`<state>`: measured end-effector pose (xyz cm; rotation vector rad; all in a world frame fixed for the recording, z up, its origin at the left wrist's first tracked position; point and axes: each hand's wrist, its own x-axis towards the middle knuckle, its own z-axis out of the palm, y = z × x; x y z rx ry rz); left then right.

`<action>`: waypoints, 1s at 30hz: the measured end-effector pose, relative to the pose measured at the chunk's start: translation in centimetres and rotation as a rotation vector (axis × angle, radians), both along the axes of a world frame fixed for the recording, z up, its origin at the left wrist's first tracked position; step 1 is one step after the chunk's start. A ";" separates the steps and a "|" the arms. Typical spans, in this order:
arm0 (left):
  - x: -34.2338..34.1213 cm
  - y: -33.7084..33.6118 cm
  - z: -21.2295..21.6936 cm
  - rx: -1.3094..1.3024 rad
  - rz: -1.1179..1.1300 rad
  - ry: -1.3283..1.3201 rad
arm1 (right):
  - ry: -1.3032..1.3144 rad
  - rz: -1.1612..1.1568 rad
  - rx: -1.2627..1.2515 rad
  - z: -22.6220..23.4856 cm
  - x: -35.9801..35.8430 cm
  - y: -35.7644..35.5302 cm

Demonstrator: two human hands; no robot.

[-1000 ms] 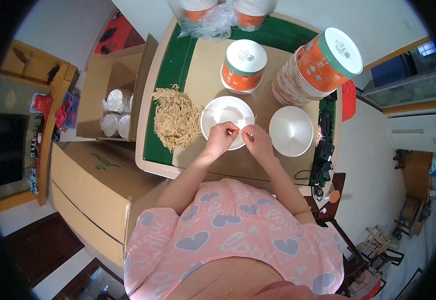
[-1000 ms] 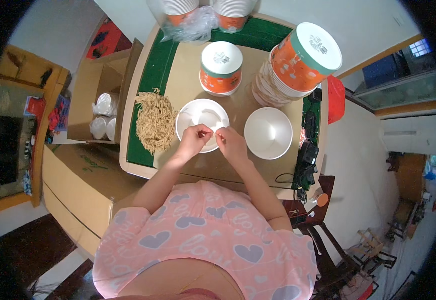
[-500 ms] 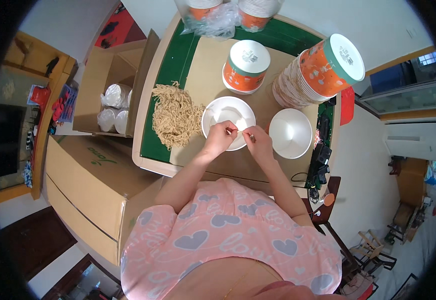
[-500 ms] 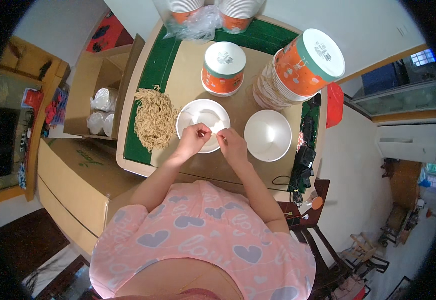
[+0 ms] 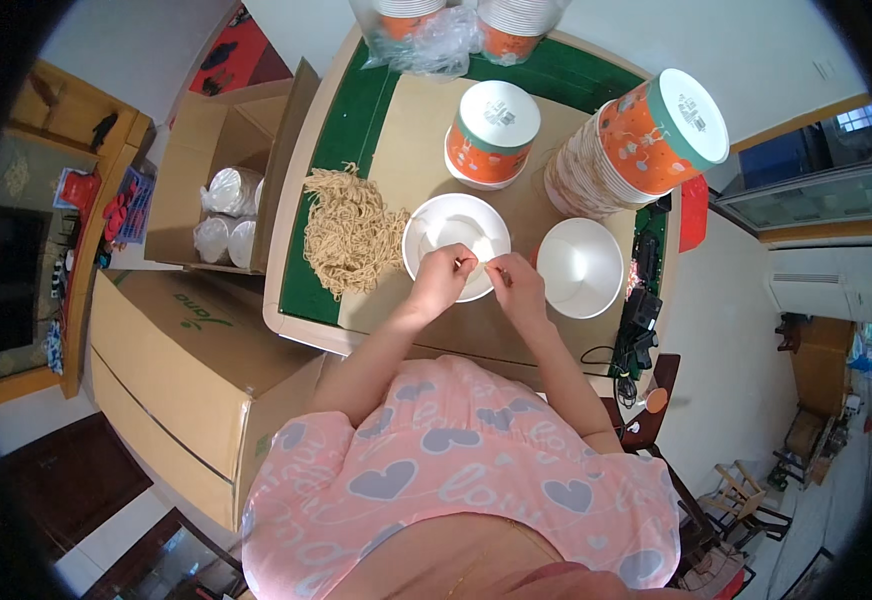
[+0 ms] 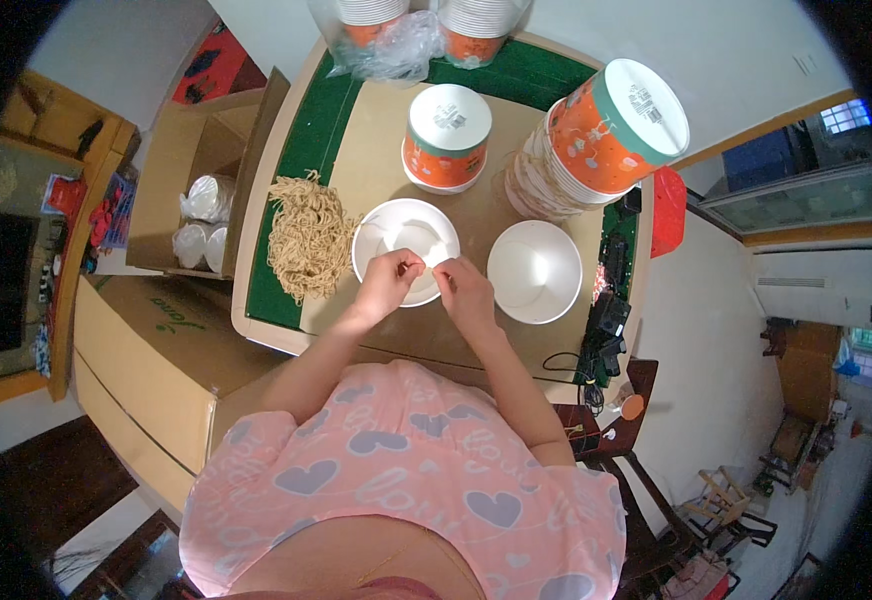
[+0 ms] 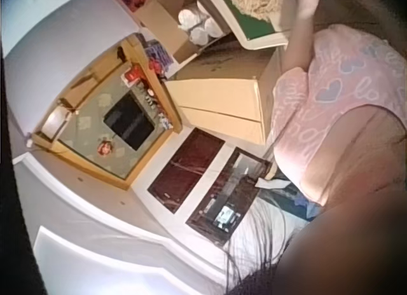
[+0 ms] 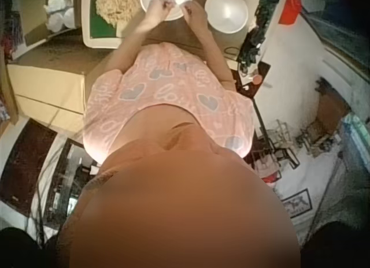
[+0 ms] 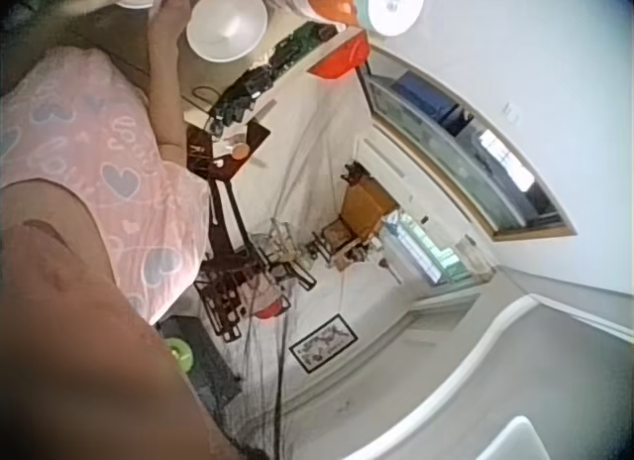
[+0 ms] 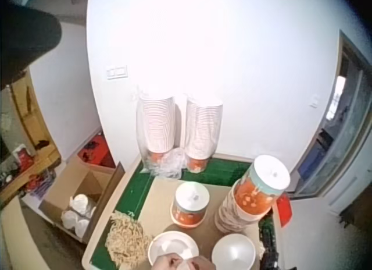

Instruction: Packing shredded material into paper bowls and covering them with lids.

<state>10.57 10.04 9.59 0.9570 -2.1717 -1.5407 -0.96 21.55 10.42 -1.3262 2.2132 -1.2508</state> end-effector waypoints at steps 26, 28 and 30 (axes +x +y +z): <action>1.2 1.4 6.9 0.270 -0.185 0.109 | -0.118 0.014 0.043 1.1 -0.2 2.2; 1.2 1.7 7.1 0.303 -0.201 0.115 | -0.099 0.020 0.034 1.2 -0.3 2.2; 1.1 1.9 7.4 0.282 -0.177 0.122 | -0.109 0.042 0.114 1.3 -0.4 2.3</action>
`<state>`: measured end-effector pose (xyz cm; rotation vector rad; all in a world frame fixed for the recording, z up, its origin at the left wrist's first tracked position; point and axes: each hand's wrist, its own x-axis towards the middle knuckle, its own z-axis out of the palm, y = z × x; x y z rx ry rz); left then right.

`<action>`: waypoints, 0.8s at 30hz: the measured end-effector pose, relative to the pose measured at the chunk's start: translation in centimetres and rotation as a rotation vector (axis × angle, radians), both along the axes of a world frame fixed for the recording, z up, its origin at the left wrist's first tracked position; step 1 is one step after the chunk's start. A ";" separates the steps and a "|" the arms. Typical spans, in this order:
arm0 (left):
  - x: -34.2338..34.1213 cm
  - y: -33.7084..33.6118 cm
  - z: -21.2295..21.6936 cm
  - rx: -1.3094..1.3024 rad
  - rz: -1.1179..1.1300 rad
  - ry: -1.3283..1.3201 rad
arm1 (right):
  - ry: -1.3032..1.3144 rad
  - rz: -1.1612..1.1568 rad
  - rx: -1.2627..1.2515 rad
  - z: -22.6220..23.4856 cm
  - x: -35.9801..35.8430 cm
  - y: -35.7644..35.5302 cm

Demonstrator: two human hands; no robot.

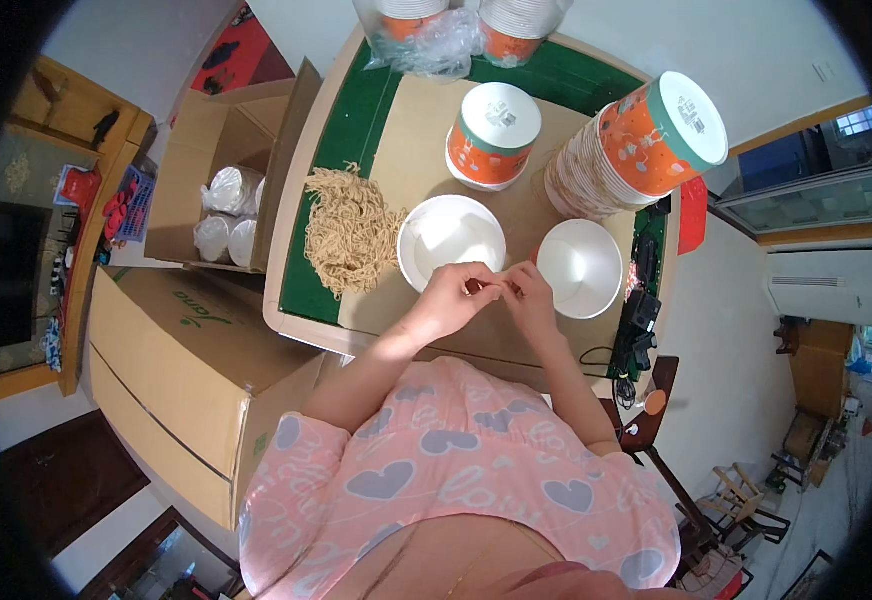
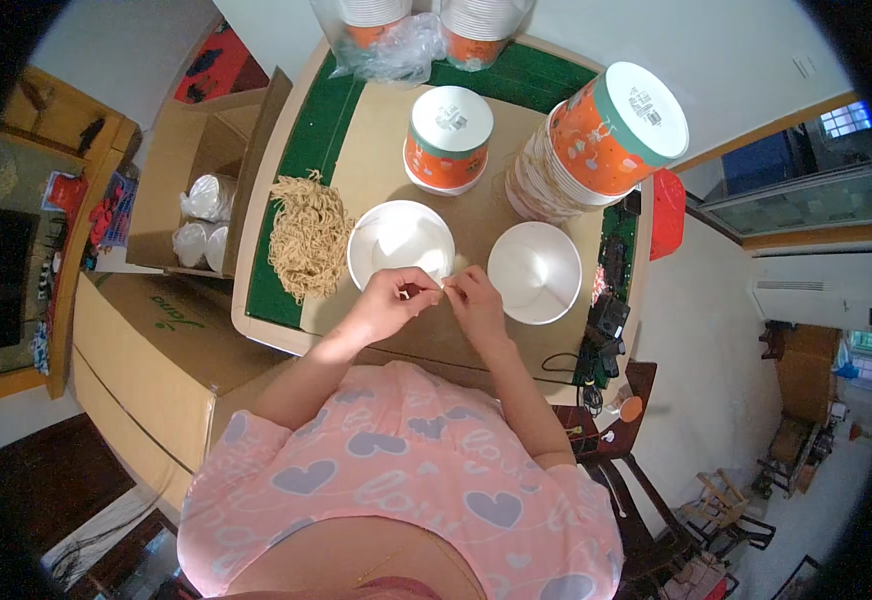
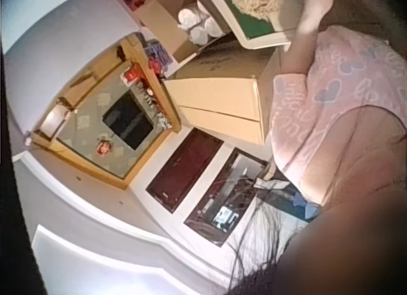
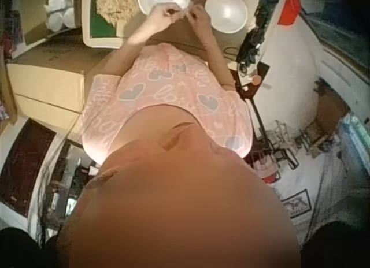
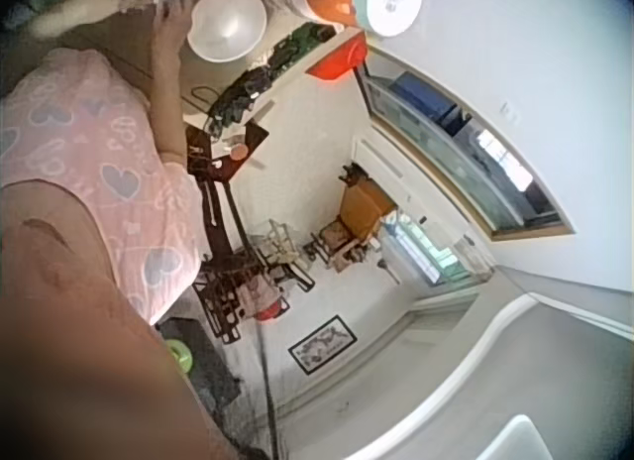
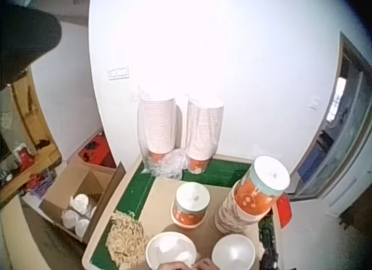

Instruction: Packing shredded material into paper bowls and covering them with lids.

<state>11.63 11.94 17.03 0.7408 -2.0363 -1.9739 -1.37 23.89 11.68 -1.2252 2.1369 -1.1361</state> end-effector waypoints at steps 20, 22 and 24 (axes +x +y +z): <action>4.1 -13.1 -10.2 -0.454 0.212 -0.478 | -0.412 -0.217 0.094 -8.3 -2.7 -6.0; 4.9 -12.0 -10.8 -0.309 0.182 -0.631 | -0.324 -0.072 0.225 -10.1 -3.2 -4.9; 4.8 -10.7 -9.7 -0.073 0.118 -0.777 | -0.371 0.024 0.347 -12.5 -3.1 -3.2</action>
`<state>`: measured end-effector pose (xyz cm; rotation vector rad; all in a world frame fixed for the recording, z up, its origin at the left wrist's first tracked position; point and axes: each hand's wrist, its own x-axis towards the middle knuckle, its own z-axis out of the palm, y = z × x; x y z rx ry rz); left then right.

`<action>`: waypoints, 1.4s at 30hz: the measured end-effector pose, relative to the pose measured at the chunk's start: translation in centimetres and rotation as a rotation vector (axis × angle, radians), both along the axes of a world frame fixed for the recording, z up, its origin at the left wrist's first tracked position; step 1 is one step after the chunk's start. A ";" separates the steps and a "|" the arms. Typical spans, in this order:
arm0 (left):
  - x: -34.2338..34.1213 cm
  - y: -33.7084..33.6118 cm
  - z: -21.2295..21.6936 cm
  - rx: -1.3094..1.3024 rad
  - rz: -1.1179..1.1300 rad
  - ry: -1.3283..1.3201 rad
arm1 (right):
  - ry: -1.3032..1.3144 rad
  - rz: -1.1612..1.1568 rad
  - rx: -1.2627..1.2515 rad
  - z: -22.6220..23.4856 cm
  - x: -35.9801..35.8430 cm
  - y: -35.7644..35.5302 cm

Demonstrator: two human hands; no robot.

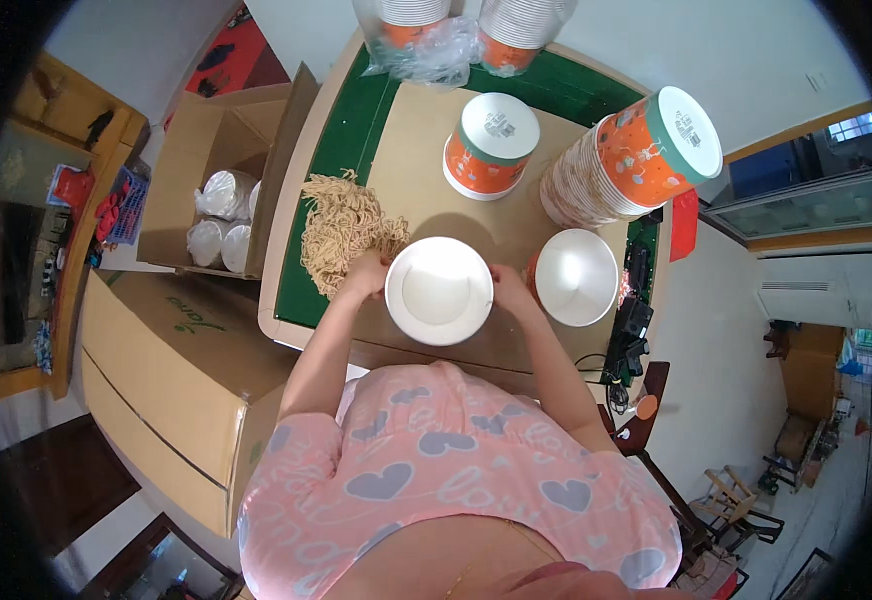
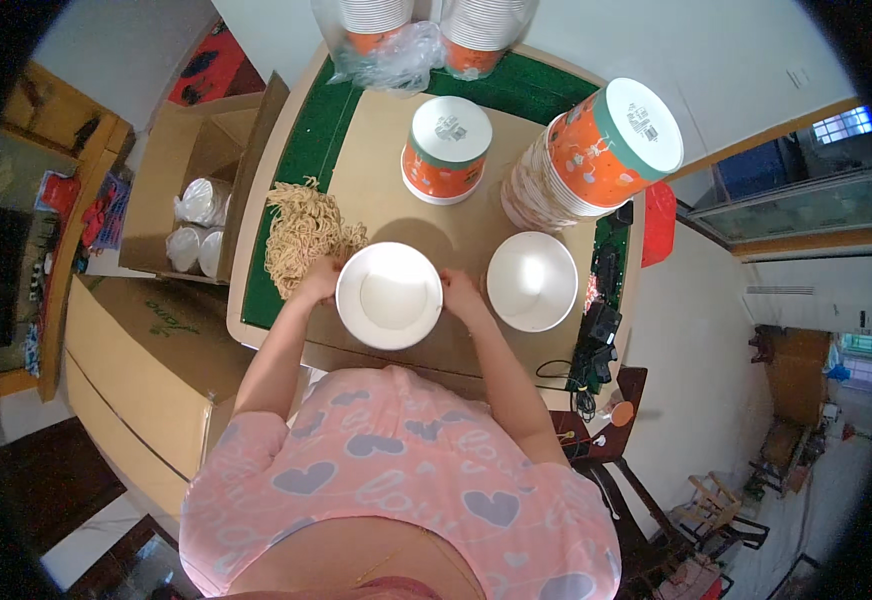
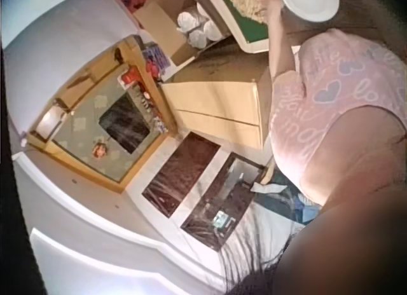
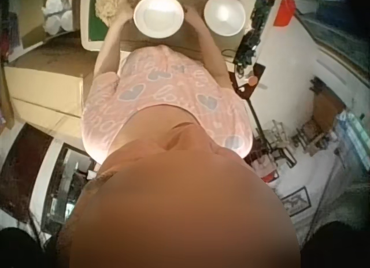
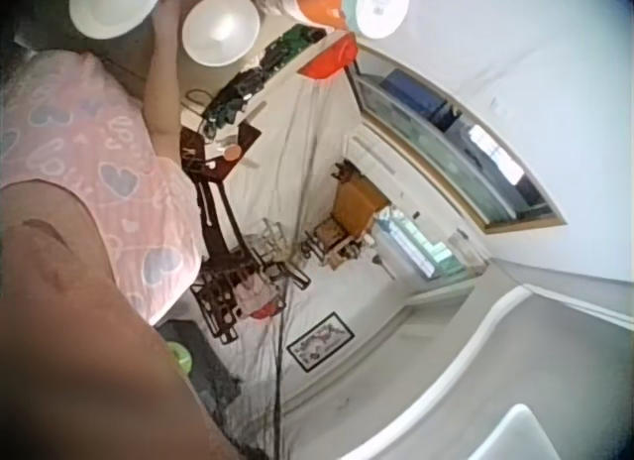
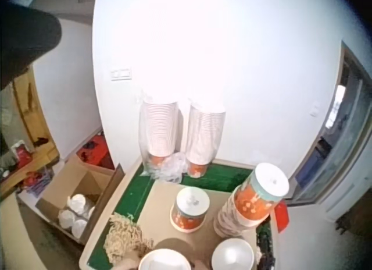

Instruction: Packing shredded material into paper bowls and covering them with lids.

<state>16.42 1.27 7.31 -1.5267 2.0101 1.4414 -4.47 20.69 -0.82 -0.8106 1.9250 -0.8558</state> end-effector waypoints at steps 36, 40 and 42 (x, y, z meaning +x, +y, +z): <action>-13.6 4.8 5.9 -0.582 -0.334 0.870 | 0.820 -0.754 -0.749 20.8 -18.2 10.2; -4.9 6.2 0.3 -0.581 -0.403 0.610 | 0.788 -0.617 -0.574 23.3 -16.2 8.5; -1.8 7.0 -0.9 -0.546 -0.345 0.566 | 0.594 -0.373 -0.279 18.5 -16.7 10.2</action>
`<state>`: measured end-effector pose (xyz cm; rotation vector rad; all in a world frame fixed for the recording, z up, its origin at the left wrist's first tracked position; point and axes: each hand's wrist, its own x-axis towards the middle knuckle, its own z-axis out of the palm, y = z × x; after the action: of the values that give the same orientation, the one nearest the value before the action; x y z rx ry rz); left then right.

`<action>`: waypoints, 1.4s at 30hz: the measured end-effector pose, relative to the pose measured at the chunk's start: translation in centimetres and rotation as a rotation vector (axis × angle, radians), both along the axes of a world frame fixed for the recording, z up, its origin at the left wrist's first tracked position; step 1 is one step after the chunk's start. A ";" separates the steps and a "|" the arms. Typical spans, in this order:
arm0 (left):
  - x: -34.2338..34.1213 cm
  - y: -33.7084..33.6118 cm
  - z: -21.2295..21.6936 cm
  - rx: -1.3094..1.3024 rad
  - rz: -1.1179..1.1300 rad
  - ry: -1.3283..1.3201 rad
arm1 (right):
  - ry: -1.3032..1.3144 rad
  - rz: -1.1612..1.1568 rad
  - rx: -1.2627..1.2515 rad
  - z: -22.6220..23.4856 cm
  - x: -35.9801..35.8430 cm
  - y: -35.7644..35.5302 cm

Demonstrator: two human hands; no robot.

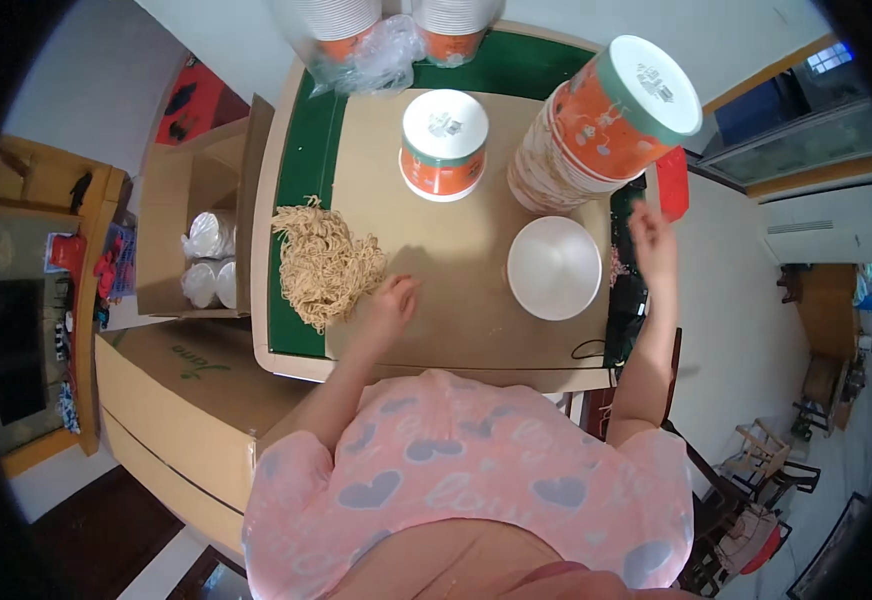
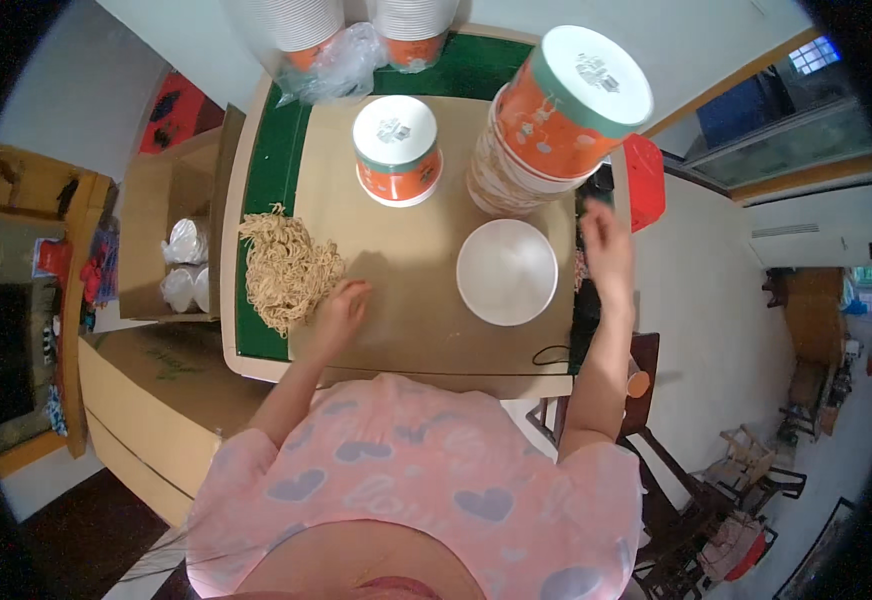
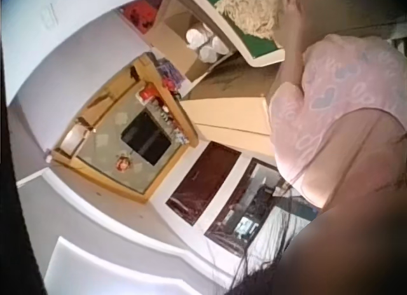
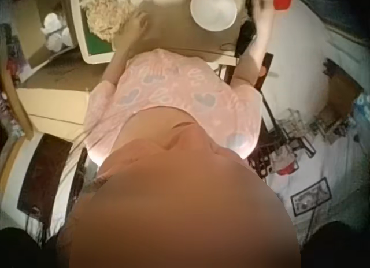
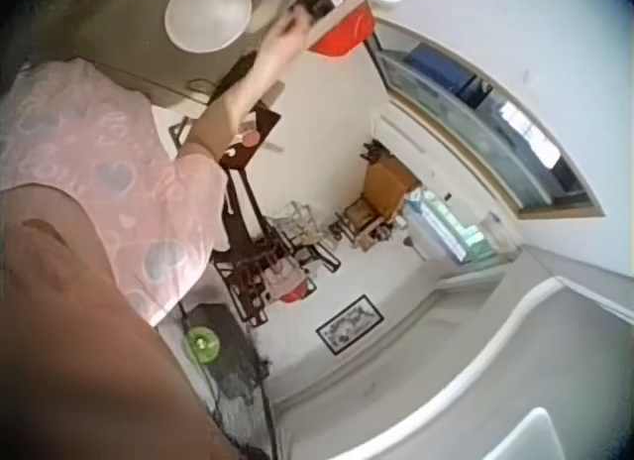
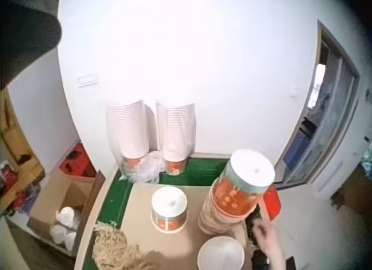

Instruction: Packing shredded material into paper bowls and covering them with lids.

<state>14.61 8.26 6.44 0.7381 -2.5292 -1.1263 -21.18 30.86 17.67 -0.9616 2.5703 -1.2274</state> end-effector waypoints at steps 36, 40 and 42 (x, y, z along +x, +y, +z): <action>0.8 -12.1 9.8 0.698 0.529 0.524 | -0.255 0.011 0.016 -3.9 11.9 -3.9; 1.1 -11.8 14.8 0.631 0.509 0.594 | -0.260 0.024 -0.034 -3.0 12.6 -4.4; 1.1 -11.4 15.7 0.638 0.510 0.596 | -0.242 0.041 -0.037 -2.6 13.6 -5.0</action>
<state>15.71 -3.09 22.15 0.9361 -1.3852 -1.6461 -7.62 25.89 15.06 -0.8120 2.3386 -1.2966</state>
